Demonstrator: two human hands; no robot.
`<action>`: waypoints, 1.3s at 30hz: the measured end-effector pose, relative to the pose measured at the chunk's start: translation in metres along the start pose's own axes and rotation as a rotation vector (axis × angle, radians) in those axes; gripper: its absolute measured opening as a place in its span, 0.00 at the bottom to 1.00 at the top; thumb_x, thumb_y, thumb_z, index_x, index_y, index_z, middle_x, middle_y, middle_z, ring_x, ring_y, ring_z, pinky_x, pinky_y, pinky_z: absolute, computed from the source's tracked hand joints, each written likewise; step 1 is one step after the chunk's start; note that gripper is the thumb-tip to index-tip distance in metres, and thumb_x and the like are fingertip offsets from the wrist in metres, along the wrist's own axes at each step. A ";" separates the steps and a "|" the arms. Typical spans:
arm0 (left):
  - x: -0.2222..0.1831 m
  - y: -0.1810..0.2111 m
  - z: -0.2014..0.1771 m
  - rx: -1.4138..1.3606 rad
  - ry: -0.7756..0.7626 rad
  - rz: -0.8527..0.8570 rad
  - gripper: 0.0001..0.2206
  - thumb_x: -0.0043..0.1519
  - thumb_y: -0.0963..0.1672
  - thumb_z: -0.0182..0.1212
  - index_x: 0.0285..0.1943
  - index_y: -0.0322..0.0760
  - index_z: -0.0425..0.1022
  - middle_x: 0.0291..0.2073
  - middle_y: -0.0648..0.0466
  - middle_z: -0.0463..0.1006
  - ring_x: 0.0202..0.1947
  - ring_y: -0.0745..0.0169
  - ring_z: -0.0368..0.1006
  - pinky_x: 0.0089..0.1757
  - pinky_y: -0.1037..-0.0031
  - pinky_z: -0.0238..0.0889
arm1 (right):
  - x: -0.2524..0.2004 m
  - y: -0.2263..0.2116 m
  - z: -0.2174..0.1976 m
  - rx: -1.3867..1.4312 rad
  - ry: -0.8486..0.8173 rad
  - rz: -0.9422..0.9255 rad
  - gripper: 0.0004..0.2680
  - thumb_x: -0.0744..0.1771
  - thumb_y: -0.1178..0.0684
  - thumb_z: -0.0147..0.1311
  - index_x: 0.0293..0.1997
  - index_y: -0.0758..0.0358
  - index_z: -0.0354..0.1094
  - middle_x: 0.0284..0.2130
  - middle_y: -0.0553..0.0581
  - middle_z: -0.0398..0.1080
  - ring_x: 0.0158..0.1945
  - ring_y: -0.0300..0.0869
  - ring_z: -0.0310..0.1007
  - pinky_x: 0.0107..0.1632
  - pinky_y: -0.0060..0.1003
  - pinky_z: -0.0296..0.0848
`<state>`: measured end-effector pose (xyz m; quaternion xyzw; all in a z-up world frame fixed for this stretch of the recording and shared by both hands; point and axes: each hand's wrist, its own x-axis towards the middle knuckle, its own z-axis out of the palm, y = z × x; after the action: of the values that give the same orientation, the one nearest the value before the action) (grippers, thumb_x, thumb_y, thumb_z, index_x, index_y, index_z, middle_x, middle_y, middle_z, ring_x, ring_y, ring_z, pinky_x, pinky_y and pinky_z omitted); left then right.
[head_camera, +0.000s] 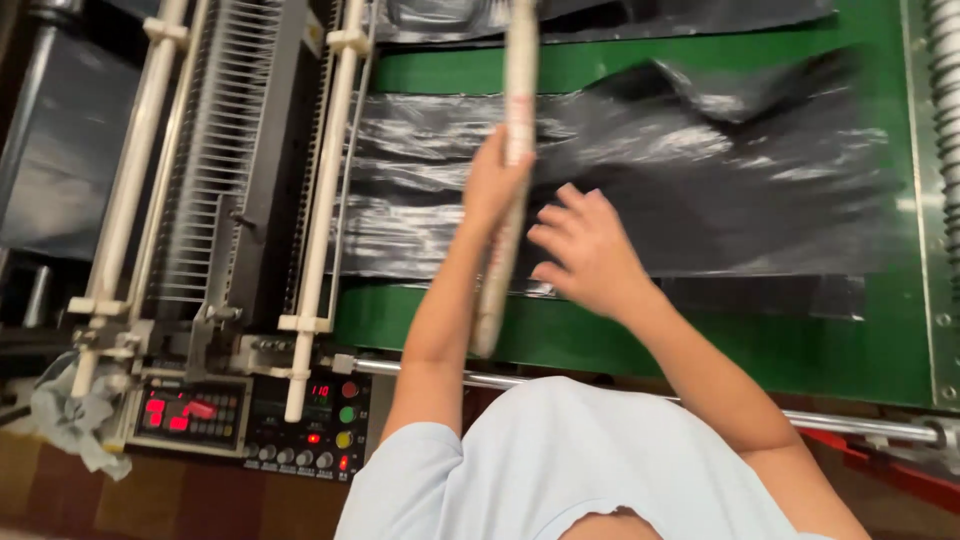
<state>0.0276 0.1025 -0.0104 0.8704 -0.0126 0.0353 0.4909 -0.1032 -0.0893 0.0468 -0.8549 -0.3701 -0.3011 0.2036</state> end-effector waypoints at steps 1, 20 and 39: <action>-0.002 0.011 0.023 -0.004 -0.015 0.006 0.33 0.59 0.52 0.66 0.71 0.35 0.63 0.60 0.33 0.71 0.62 0.36 0.68 0.59 0.52 0.62 | -0.015 0.023 0.004 -0.011 -0.001 0.012 0.20 0.69 0.29 0.38 0.51 0.50 0.71 0.49 0.54 0.70 0.65 0.57 0.62 0.65 0.57 0.55; -0.029 0.052 0.046 -0.349 -0.303 0.082 0.30 0.60 0.51 0.66 0.72 0.46 0.62 0.57 0.36 0.74 0.57 0.37 0.72 0.54 0.55 0.69 | -0.156 0.161 -0.014 -0.421 -0.597 1.087 0.25 0.68 0.35 0.53 0.64 0.68 0.65 0.59 0.75 0.62 0.59 0.72 0.60 0.47 0.64 0.64; -0.083 0.076 -0.165 -0.195 0.340 -0.103 0.22 0.62 0.50 0.51 0.66 0.45 0.63 0.46 0.53 0.76 0.44 0.63 0.73 0.43 0.71 0.70 | 0.027 -0.024 -0.074 0.353 -0.238 0.092 0.17 0.64 0.47 0.59 0.55 0.64 0.70 0.53 0.63 0.72 0.60 0.57 0.68 0.62 0.56 0.63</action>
<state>-0.0679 0.2026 0.1335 0.7998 0.1114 0.1552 0.5691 -0.1332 -0.1026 0.1221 -0.8516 -0.3993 -0.1189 0.3182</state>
